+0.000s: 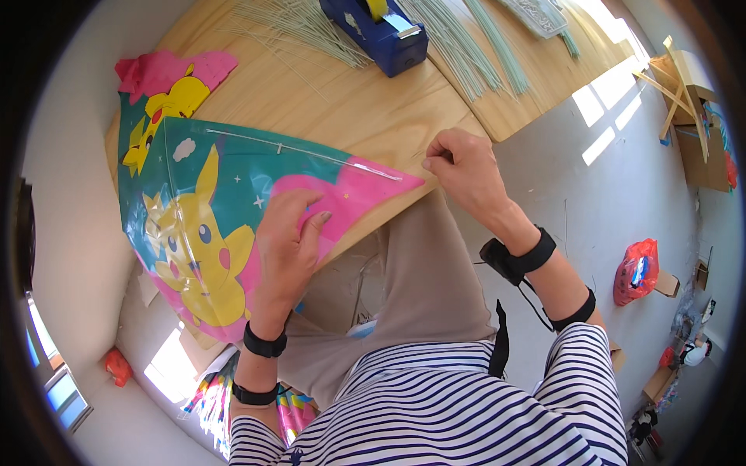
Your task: Assembling a plastic kite by inserting support rods and securing them with adhesive tape.
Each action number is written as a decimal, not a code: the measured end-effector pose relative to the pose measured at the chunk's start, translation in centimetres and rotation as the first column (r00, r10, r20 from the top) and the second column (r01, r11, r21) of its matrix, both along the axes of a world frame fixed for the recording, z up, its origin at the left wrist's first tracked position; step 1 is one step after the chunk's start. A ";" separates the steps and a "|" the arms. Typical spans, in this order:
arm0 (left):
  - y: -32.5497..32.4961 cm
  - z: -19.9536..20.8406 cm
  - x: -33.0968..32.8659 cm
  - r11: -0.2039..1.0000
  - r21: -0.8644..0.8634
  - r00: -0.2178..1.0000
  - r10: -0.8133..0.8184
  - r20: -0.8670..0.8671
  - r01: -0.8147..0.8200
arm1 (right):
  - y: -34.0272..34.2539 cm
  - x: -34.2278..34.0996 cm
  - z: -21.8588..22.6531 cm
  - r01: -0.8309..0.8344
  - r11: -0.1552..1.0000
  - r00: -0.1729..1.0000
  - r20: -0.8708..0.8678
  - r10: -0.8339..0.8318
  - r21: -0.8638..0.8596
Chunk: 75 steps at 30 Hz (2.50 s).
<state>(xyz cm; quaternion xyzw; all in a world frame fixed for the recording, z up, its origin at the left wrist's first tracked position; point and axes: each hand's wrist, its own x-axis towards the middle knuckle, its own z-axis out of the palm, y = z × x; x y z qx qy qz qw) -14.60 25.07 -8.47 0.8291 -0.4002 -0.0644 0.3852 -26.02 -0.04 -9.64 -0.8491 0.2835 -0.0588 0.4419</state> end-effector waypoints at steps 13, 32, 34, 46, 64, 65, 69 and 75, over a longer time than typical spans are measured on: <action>-10.6 -3.1 -3.7 0.988 0.152 0.997 -0.011 0.070 0.001 | 3.5 -2.2 -4.3 0.102 0.962 0.988 0.138 -0.069 -0.252; -12.3 -4.0 -5.4 0.948 0.303 0.927 -0.018 0.374 -0.103 | 3.3 -2.2 -4.5 0.090 0.958 0.981 0.192 -0.037 -0.271; -12.5 -3.9 -5.6 0.951 0.290 0.916 -0.016 0.401 -0.110 | 3.3 -2.1 -4.5 0.095 0.955 0.979 0.201 -0.038 -0.282; -11.5 -4.5 -3.5 0.988 0.082 0.990 0.131 -0.045 -0.127 | 3.2 -2.2 -4.4 0.077 0.957 0.983 0.181 -0.025 -0.281; -11.7 -3.6 -4.1 0.979 0.187 0.987 0.050 0.154 -0.079 | 3.1 -2.2 -4.5 0.084 0.963 0.982 0.187 -0.036 -0.255; -11.8 -3.6 -4.3 0.977 0.199 0.981 0.043 0.188 -0.081 | 3.1 -2.1 -4.6 0.083 0.964 0.982 0.186 -0.036 -0.253; -12.1 -3.6 -4.8 0.969 0.234 0.979 0.031 0.201 -0.079 | 3.2 -2.1 -4.4 0.081 0.965 0.981 0.189 -0.034 -0.249; -12.0 -4.1 -4.7 0.973 0.215 0.974 0.037 0.224 -0.086 | 3.2 -2.0 -4.6 0.077 0.964 0.982 0.187 -0.029 -0.256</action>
